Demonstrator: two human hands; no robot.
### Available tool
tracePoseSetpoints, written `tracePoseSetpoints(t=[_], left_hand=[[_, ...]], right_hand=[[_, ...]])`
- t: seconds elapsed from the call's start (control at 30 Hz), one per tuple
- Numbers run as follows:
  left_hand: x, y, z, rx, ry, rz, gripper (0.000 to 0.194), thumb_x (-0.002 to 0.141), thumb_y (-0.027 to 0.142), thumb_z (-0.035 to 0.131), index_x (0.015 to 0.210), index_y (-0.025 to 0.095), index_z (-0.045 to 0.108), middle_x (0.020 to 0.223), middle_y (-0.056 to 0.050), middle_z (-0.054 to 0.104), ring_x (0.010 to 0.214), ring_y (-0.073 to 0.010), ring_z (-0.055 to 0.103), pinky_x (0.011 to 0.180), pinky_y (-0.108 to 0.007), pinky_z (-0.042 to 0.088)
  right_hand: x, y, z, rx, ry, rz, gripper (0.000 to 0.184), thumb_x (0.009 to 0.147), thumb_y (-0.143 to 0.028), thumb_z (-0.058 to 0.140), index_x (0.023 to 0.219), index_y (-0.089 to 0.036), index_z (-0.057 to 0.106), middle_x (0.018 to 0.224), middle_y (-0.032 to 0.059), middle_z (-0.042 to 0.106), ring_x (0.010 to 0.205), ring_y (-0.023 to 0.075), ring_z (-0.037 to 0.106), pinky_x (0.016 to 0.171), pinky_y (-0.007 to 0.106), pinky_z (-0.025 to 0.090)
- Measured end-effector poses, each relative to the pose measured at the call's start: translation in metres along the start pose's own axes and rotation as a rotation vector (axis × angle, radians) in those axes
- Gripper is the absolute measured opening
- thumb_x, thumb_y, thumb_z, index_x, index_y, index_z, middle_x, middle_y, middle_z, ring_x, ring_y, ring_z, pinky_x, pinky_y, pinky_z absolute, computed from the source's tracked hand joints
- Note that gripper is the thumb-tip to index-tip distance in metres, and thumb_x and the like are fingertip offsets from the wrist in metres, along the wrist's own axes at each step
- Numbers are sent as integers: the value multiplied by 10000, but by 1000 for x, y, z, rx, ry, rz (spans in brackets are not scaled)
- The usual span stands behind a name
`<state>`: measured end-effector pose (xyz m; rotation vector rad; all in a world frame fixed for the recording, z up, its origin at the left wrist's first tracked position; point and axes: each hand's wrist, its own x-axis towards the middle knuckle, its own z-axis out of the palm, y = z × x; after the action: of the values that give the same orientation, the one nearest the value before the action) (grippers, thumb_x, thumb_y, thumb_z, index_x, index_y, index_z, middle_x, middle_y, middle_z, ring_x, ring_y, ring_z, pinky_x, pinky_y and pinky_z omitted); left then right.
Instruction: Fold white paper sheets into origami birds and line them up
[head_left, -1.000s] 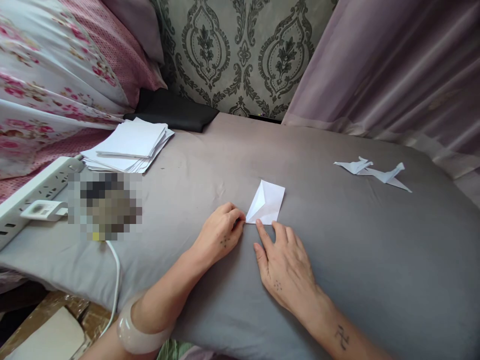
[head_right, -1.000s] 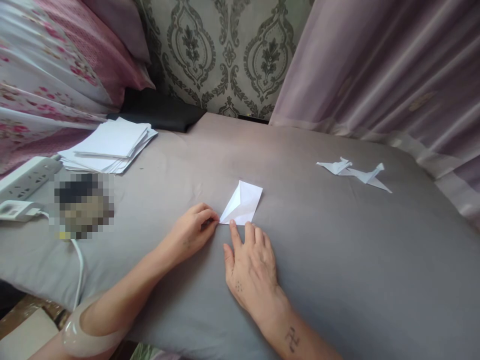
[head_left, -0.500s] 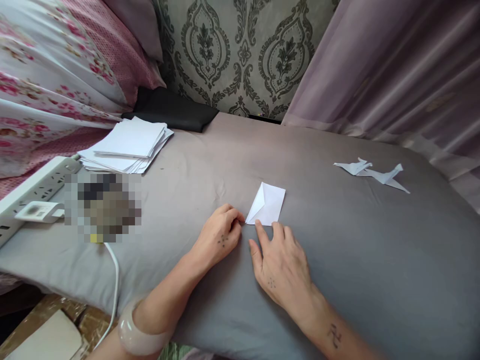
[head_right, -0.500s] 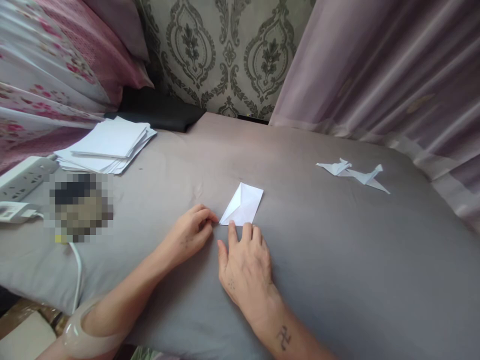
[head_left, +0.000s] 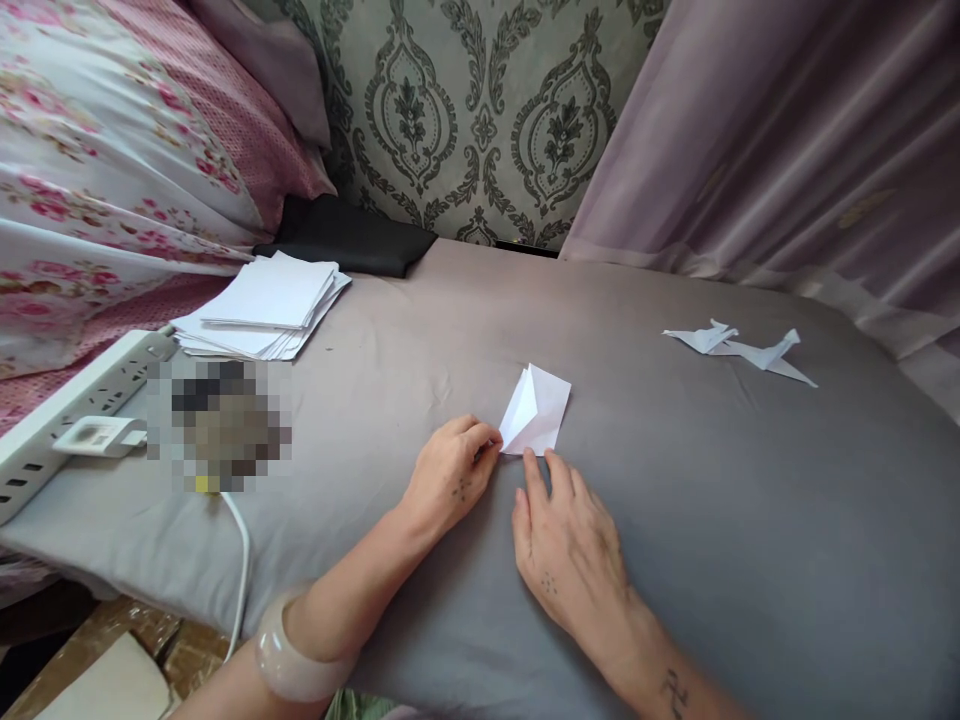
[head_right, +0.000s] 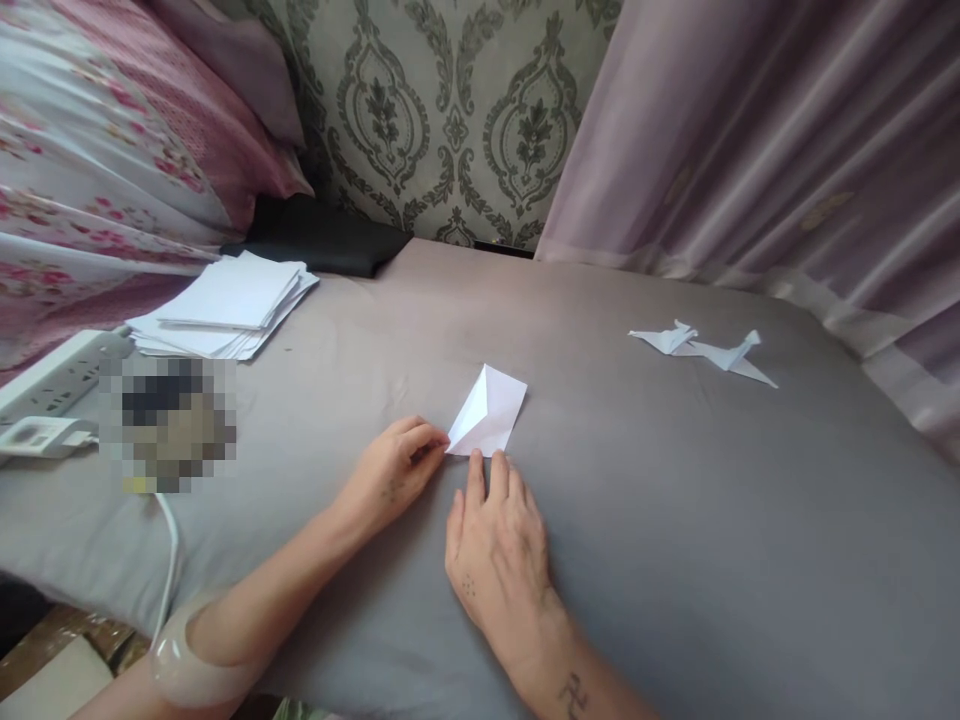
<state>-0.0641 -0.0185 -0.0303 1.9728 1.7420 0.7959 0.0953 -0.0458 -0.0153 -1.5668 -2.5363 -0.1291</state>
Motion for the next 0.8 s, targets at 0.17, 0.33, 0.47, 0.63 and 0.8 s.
tracePoseSetpoints(t=[0.17,0.33,0.47,0.63,0.8], left_hand=[[2,5,-4,-5,-28,-18,264,932,275,462,789,168,656,807,-48,605,744,-157,573,666,-266,439],[5,8,-10,-94,-45,-124,387,960,298,390,685,157,622,736,-35,585,677,-137,565,635,-254,436],[4,2,-9,-138,-5,-119,274,927,197,399,872,147,663,855,-60,613,763,-157,591,715,-282,471],[0,-7,-1,-96,0,-5,306,865,92,423,1014,163,681,964,-86,595,895,-190,582,799,-321,481],[-3,-6,1,-77,-19,171,360,885,94,416,1076,236,687,1022,-79,580,915,-184,562,825,-333,476]], right_hand=[[3,-11,1,-56,-4,3,470,938,-325,387,1310,-77,530,1224,245,547,1023,306,534,827,443,486],[6,-15,-2,-52,-20,11,467,938,-341,392,1325,-120,529,1168,229,559,984,298,534,807,439,484],[7,-10,-5,-36,-31,21,441,940,-320,391,1332,-168,523,1142,197,571,896,263,563,747,401,494],[11,7,-6,97,16,78,378,908,-165,402,1263,-155,529,1013,119,611,888,230,584,736,350,502],[15,20,-2,249,172,54,538,828,-132,506,1355,-199,420,1259,133,476,1029,237,566,790,358,524]])
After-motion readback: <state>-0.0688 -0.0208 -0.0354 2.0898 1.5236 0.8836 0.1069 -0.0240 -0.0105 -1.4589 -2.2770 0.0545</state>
